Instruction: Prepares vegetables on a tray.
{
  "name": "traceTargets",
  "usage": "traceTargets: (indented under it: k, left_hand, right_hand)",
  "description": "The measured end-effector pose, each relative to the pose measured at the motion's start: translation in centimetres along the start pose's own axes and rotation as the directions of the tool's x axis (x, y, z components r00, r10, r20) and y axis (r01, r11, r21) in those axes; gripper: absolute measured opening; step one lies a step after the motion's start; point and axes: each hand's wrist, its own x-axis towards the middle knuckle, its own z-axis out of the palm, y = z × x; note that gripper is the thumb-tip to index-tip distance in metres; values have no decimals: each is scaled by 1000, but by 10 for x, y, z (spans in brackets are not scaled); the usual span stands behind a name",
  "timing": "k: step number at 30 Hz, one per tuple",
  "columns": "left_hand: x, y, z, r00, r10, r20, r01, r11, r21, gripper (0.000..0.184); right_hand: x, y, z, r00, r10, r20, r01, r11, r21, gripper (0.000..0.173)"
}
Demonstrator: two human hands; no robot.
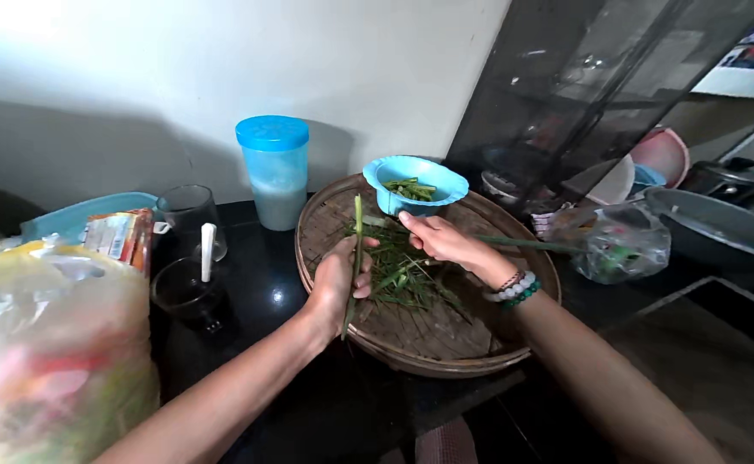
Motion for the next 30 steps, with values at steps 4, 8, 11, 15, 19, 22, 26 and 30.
traceTargets:
  k: [4, 8, 11, 15, 19, 22, 26, 30]
  left_hand:
    - [1, 0, 5, 993, 43, -112, -41, 999, 19, 38]
    - [-4, -3, 5, 994, 89, -59, -84, 993, 77, 26]
    - [-6, -5, 5, 991, 129, -32, -123, 983, 135, 20]
    - [-7, -9, 3, 989, 149, 19, -149, 962, 228, 19]
    - [-10, -12, 2, 985, 149, 88, -169, 935, 313, 22]
    - [-11, -13, 0, 980, 150, 131, -185, 934, 307, 19]
    - [-11, -12, 0, 981, 140, 136, -174, 941, 290, 19]
    - [-12, -9, 1, 986, 120, 117, -149, 946, 287, 19]
  right_hand:
    - [-16, -18, -16, 999, -54, 10, 54, 998, -20, 34]
    - [-24, -28, -15, 972, -170, -164, 110, 940, -323, 21]
    - [-34, -33, -6, 978, -133, -159, 45, 884, -465, 44]
    - [-50, -43, -3, 929, -334, -162, 243, 877, -415, 51]
    - [-50, -55, 16, 874, -459, -157, 379, 848, -370, 47]
    - [-51, -56, 26, 893, -434, -121, 366, 856, -366, 46]
    - [-51, -54, 32, 915, -384, -128, 325, 886, -331, 47]
    - [-49, -53, 35, 907, -403, -126, 337, 871, -358, 49]
